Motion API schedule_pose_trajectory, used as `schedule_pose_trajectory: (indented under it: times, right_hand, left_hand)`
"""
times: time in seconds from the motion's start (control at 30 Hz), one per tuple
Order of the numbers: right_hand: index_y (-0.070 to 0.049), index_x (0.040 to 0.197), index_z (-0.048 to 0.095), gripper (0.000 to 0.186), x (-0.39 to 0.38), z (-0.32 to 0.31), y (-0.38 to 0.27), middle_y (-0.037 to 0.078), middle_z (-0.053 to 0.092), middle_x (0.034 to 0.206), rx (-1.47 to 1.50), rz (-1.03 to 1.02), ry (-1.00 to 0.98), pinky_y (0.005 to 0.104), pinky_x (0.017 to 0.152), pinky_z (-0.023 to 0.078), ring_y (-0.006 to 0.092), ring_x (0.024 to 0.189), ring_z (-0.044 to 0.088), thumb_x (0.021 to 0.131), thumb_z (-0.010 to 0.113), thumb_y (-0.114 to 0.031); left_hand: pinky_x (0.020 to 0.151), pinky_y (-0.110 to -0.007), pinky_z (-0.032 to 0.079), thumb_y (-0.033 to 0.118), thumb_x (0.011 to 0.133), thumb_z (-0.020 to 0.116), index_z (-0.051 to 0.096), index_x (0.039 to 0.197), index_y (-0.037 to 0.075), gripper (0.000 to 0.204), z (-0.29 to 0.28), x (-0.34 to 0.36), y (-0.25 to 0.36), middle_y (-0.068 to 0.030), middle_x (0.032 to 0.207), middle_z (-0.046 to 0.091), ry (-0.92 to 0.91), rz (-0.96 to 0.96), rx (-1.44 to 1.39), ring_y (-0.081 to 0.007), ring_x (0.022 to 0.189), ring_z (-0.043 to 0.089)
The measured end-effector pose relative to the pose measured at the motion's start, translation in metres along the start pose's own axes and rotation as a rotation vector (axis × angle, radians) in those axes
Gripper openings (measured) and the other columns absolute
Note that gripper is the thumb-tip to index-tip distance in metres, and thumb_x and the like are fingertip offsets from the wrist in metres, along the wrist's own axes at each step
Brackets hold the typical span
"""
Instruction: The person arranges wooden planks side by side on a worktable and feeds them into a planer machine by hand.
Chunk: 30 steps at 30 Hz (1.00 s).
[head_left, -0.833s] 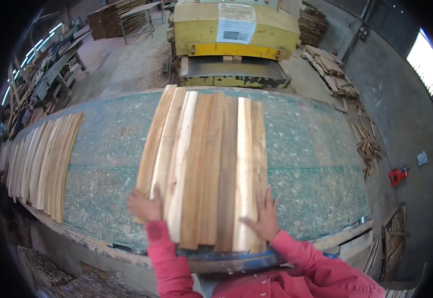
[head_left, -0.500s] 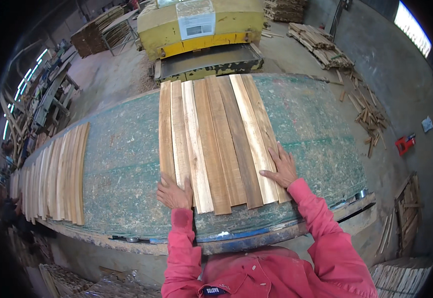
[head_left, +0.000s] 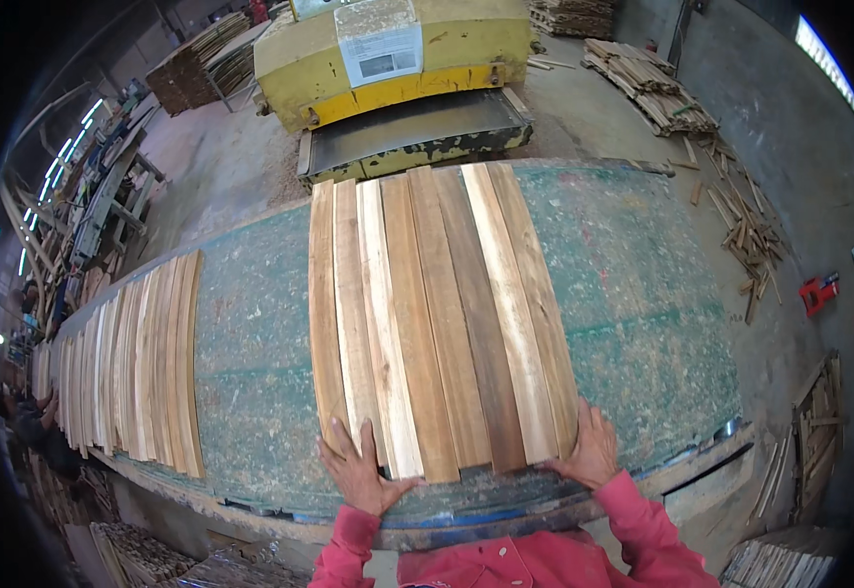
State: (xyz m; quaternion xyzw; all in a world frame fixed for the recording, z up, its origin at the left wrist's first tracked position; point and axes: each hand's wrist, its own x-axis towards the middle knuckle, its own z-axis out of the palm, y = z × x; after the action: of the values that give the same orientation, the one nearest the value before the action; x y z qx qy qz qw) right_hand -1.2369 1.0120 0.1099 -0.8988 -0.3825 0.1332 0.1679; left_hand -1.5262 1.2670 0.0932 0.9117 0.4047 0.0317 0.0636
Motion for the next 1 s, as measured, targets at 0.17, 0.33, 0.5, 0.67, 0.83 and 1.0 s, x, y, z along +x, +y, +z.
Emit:
schedule_pose_trajectory:
  times: [0.17, 0.33, 0.5, 0.67, 0.83, 1.0]
  right_hand:
    - [0.011, 0.143, 0.036, 0.124, 0.007, -0.008, 0.001, 0.023, 0.051, 0.112, -0.017, -0.001, -0.045, 0.0494, 0.089, 0.043, 0.0414, 0.101, 0.052, 0.052, 0.092, -0.052]
    - [0.012, 0.139, 0.039, 0.118, 0.049, -0.016, -0.015, 0.022, 0.05, 0.109, 0.01, 0.029, -0.11, 0.0487, 0.085, 0.045, 0.0404, 0.097, 0.053, 0.053, 0.091, -0.051]
    - [0.009, 0.137, 0.043, 0.115, 0.156, -0.016, -0.021, 0.023, 0.053, 0.108, 0.092, -0.076, -0.003, 0.049, 0.085, 0.048, 0.0419, 0.1, 0.056, 0.051, 0.092, -0.05]
    - [0.003, 0.139, 0.046, 0.111, 0.315, -0.021, -0.054, 0.023, 0.056, 0.111, 0.101, -0.146, 0.05, 0.0508, 0.089, 0.047, 0.0411, 0.101, 0.059, 0.051, 0.092, -0.048]
    - [0.001, 0.15, 0.036, 0.112, 0.391, -0.018, -0.078, 0.023, 0.053, 0.124, 0.143, -0.071, 0.326, 0.0554, 0.105, 0.035, 0.0399, 0.117, 0.052, 0.065, 0.086, -0.053]
    - [0.0, 0.153, 0.031, 0.111, 0.398, 0.005, -0.079, 0.029, 0.041, 0.145, 0.143, -0.16, 0.49, 0.0584, 0.112, 0.027, 0.0432, 0.134, 0.041, 0.073, 0.08, -0.06]
  left_hand:
    - [0.109, -0.077, 0.017, 0.095, 0.061, 0.058, 0.041, 0.154, 0.011, 0.127, 0.005, 0.003, -0.004, -0.0349, 0.162, 0.018, 0.106, 0.059, -0.046, -0.0643, 0.143, 0.014]
    - [0.111, -0.074, 0.014, 0.096, 0.063, 0.057, 0.042, 0.153, 0.006, 0.127, -0.005, 0.045, -0.013, -0.0401, 0.158, 0.02, 0.052, 0.088, -0.028, -0.0614, 0.143, 0.018]
    - [0.108, -0.074, 0.021, 0.096, 0.06, 0.059, 0.05, 0.148, 0.009, 0.124, -0.01, 0.156, -0.024, -0.0352, 0.158, 0.026, 0.211, 0.132, -0.081, -0.0603, 0.14, 0.026]
    - [0.112, -0.067, 0.023, 0.076, 0.074, 0.069, 0.048, 0.149, 0.01, 0.101, 0.019, 0.332, -0.069, -0.0279, 0.158, 0.033, 0.401, -0.037, -0.351, -0.0476, 0.141, 0.036]
    - [0.114, -0.068, 0.019, 0.067, 0.081, 0.07, 0.041, 0.155, 0.019, 0.093, -0.003, 0.407, -0.035, -0.0248, 0.161, 0.029, 0.548, 0.012, -0.185, -0.0474, 0.148, 0.027]
    - [0.114, -0.073, 0.014, 0.076, 0.079, 0.065, 0.035, 0.158, 0.027, 0.097, 0.014, 0.384, -0.064, -0.0229, 0.165, 0.022, 0.494, 0.021, -0.034, -0.0515, 0.15, 0.017]
